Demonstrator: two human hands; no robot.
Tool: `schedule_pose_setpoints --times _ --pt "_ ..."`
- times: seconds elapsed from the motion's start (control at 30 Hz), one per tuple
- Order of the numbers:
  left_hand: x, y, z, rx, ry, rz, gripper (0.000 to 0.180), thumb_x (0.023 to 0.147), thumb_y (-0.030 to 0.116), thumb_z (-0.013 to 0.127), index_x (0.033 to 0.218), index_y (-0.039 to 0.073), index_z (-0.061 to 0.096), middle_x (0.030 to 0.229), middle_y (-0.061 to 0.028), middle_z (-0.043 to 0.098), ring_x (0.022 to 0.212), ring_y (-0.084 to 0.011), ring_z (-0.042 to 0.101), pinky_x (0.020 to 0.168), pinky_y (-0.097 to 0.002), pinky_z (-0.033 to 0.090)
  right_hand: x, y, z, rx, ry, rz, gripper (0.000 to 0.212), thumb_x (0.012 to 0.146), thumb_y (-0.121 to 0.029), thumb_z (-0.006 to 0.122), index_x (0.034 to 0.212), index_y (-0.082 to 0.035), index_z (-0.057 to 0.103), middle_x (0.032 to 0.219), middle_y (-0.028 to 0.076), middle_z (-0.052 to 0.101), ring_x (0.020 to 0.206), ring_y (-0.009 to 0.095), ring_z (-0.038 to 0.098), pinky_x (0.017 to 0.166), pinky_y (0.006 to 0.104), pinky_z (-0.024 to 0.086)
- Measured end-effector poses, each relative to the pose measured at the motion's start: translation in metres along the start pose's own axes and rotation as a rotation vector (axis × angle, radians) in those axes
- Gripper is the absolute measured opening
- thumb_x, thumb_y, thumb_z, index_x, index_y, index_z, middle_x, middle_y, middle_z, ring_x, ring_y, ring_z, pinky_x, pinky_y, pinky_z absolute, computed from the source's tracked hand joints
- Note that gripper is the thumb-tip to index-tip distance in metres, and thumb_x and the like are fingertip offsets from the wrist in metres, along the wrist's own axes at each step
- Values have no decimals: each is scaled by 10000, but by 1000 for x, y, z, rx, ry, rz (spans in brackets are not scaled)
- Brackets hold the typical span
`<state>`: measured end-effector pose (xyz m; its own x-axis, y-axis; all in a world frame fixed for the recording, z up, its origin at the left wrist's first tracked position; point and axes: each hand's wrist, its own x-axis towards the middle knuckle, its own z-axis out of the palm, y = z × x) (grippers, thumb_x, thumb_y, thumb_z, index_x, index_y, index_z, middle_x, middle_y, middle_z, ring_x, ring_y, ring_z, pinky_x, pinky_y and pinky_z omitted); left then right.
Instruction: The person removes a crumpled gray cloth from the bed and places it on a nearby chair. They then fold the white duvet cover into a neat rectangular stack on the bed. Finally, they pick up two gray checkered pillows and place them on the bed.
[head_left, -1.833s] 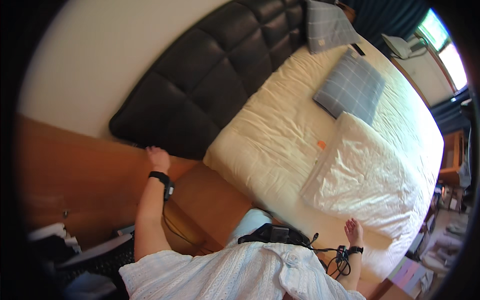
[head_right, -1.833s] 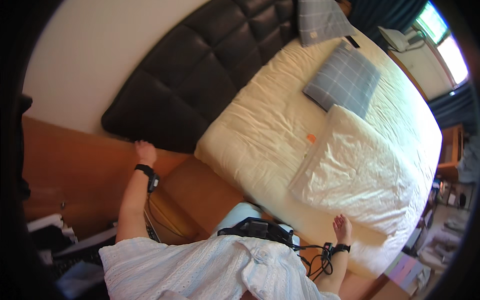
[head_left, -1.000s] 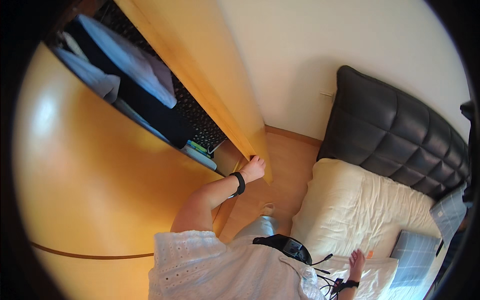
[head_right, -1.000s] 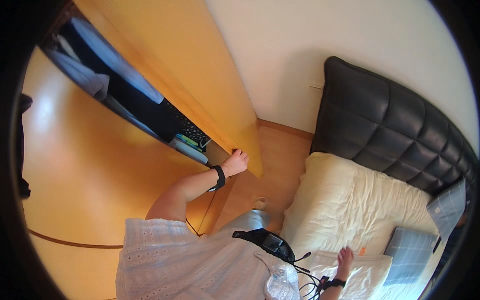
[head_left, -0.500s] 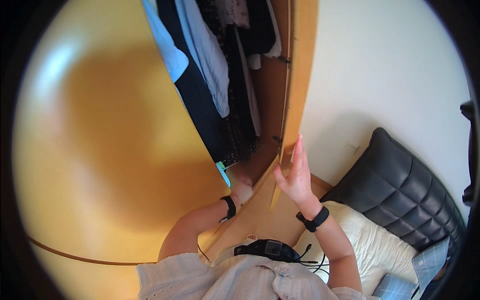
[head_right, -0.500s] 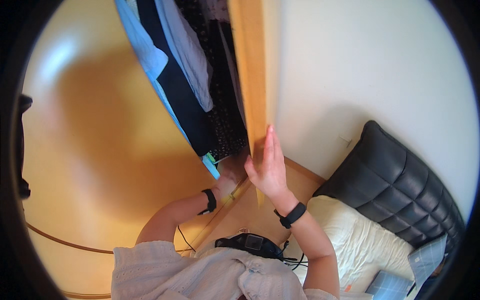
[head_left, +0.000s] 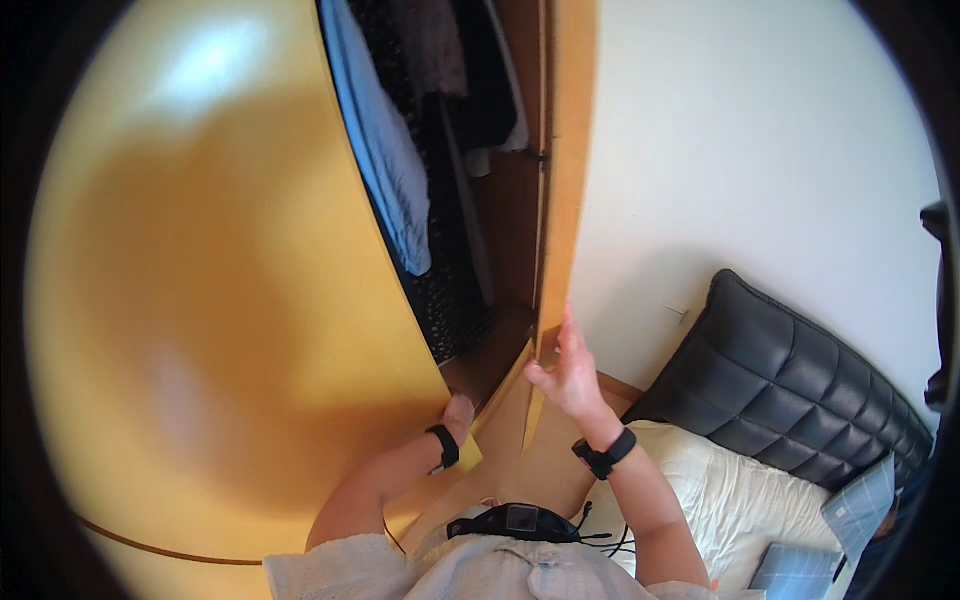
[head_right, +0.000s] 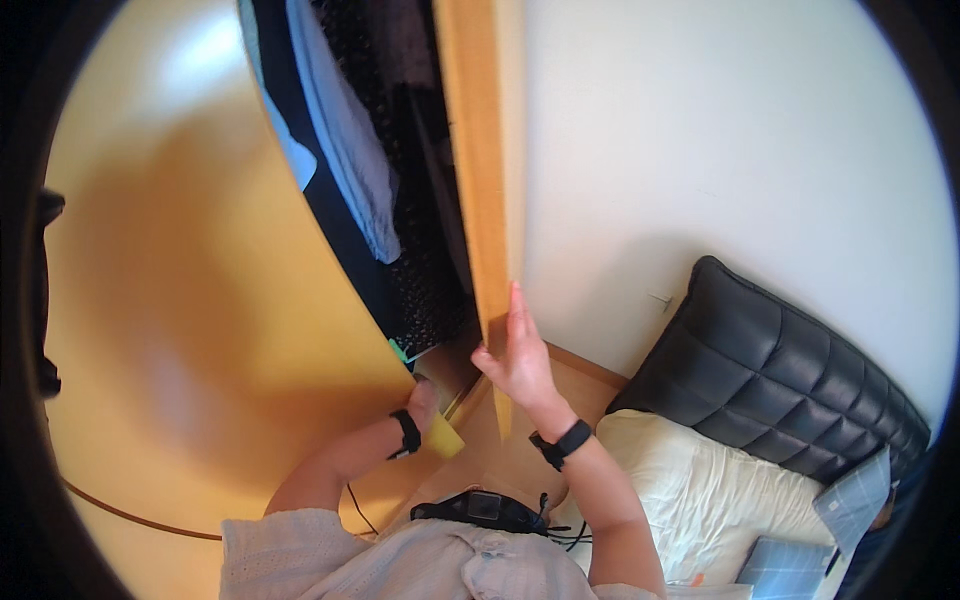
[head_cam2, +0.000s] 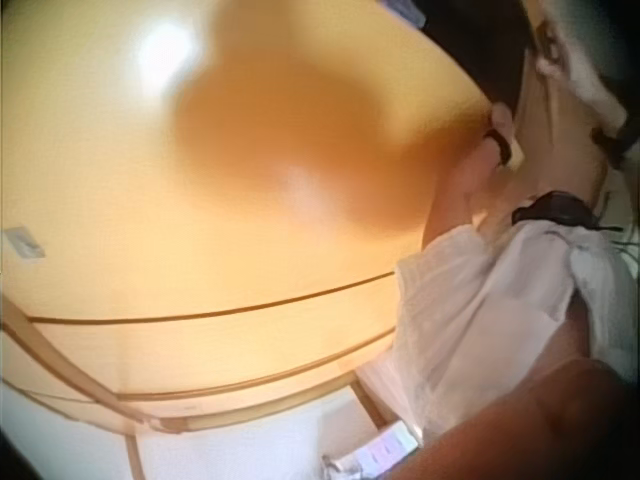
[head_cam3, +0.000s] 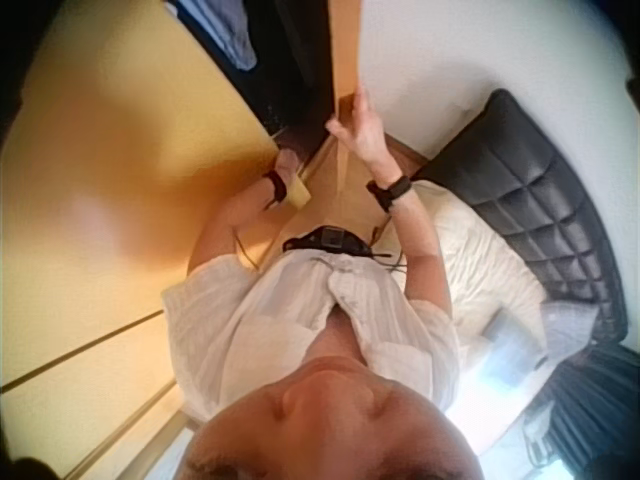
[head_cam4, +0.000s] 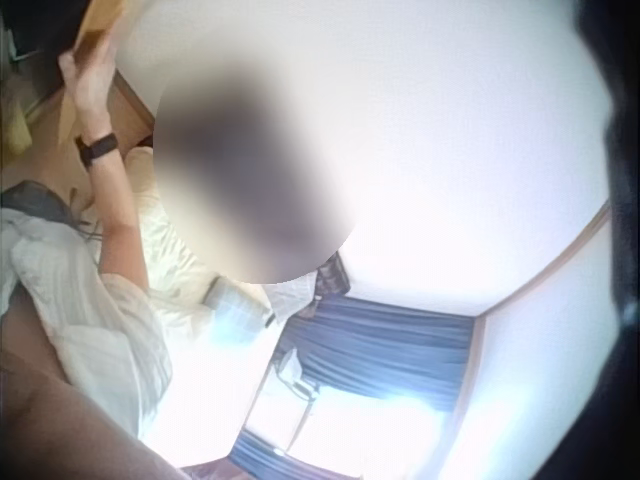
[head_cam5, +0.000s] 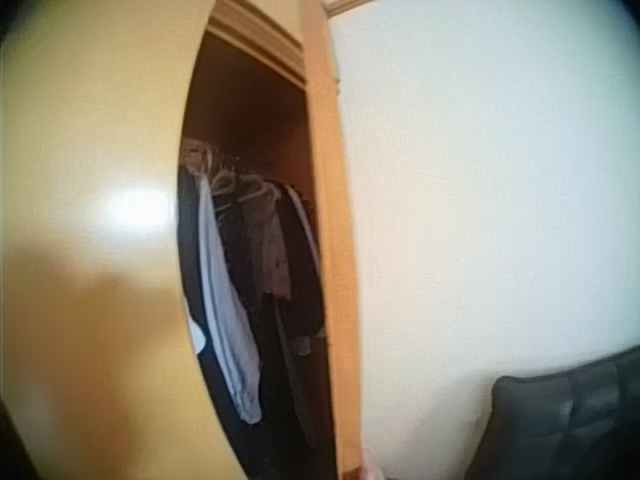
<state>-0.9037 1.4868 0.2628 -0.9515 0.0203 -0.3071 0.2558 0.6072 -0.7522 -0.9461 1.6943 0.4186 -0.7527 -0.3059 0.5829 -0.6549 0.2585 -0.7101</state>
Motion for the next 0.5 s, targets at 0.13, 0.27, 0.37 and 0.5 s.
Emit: schedule_pose_setpoints --times 0.13,0.27,0.37,0.5 --pt "-15 33 16 -138 276 8 153 715 156 517 685 98 655 656 -86 611 634 -226 592 614 -375 427 8 3 17 -45 36 -119 921 658 -155 669 1366 -4 100 1352 250 269 1243 367 302 1001 366 315" --pt "-27 60 24 -217 376 186 156 698 172 530 632 97 650 616 -103 605 558 -222 580 477 -341 401 -3 14 21 62 -91 -121 771 714 -248 668 1320 0 261 1344 223 307 1253 344 288 1031 369 266" --pt "-40 86 10 -129 279 137 199 751 234 518 635 155 658 642 -61 622 614 -235 592 599 -392 414 -54 49 0 -160 -149 -209 596 735 -373 623 1187 -23 453 1153 190 498 1138 374 400 937 419 354" --pt "-65 142 -19 -262 197 310 252 745 325 577 788 90 657 828 -97 630 772 -241 594 674 -415 431 -188 130 -67 -28 -311 253 477 776 -384 578 1116 -51 548 1130 162 536 1119 324 446 919 379 381"
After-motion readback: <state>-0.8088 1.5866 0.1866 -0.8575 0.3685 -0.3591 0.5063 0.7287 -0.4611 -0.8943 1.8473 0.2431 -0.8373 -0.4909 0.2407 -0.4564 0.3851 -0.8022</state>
